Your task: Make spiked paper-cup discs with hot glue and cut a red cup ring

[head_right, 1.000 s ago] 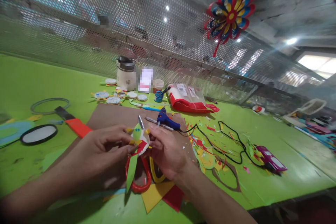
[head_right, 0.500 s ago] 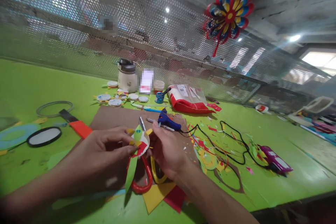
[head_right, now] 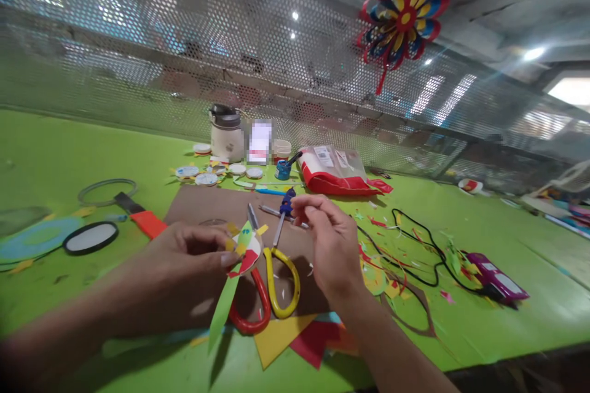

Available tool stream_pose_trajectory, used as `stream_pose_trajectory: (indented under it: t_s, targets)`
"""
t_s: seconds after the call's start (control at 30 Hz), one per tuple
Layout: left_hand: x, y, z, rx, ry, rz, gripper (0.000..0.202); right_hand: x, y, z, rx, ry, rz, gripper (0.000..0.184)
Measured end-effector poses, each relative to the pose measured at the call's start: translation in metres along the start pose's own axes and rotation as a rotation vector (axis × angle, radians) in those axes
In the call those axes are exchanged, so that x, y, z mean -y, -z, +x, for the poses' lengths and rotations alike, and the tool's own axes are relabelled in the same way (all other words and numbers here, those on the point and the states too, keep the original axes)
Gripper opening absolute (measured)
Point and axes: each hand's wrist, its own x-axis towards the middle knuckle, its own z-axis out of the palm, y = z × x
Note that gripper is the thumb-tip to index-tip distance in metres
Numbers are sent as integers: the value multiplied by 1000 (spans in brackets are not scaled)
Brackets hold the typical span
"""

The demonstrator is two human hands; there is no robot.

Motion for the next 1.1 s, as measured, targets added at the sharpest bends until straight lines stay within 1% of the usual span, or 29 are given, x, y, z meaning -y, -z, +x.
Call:
stream_pose_trajectory:
  t_s: [0.07, 0.17, 0.27, 0.3, 0.37, 0.43, 0.5, 0.53, 0.6, 0.7, 0.77, 0.83, 0.9, 1.0, 1.1]
  targets:
    - [0, 1, 0, -16, 3, 7, 7, 3, 0, 2, -8, 14, 27, 21]
    - [0, 1, 0, -27, 31, -21, 10, 4, -1, 1, 62, -22, 67, 26]
    - [-2, -2, -2, -2, 58, -42, 12, 0, -2, -4, 150, -33, -38, 38]
    - [-3, -3, -3, -2, 61, -40, 12, -1, -2, -6, 165, -18, -97, 36]
    - [-3, -4, -3, -14, 66, -34, 12, -2, -2, -10, 189, 9, -194, 27]
    - [-3, -4, -3, -27, 60, -18, 13, -1, -2, -11, 215, -9, -247, 18]
    - [-3, -4, -2, -36, 52, 17, 13, 1, -2, -11, 244, -39, -270, 13]
    - [-3, -3, -2, -47, 52, 45, 12, 2, -2, -11, 263, -31, -288, 13]
    - [-4, -3, -2, -70, 54, 128, 12, 5, -1, -11, 327, 49, -347, 16]
    - [-6, -2, -3, -104, 32, 326, 17, 9, 2, -11, 491, 219, -488, 26]
    - [-8, -3, -4, -108, 20, 415, 21, 10, 3, -12, 593, 278, -584, 33]
    - [-9, -4, -4, -105, 29, 452, 22, 11, 3, -13, 655, 302, -670, 37]
    - [-10, -4, -4, -96, 28, 501, 21, 10, 3, -14, 690, 308, -723, 41]
    - [-10, -2, -4, -89, -6, 616, 22, 9, 4, -13, 731, 306, -725, 45]
    - [-10, -1, -3, -92, 1, 680, 22, 9, 4, -13, 753, 295, -696, 46]
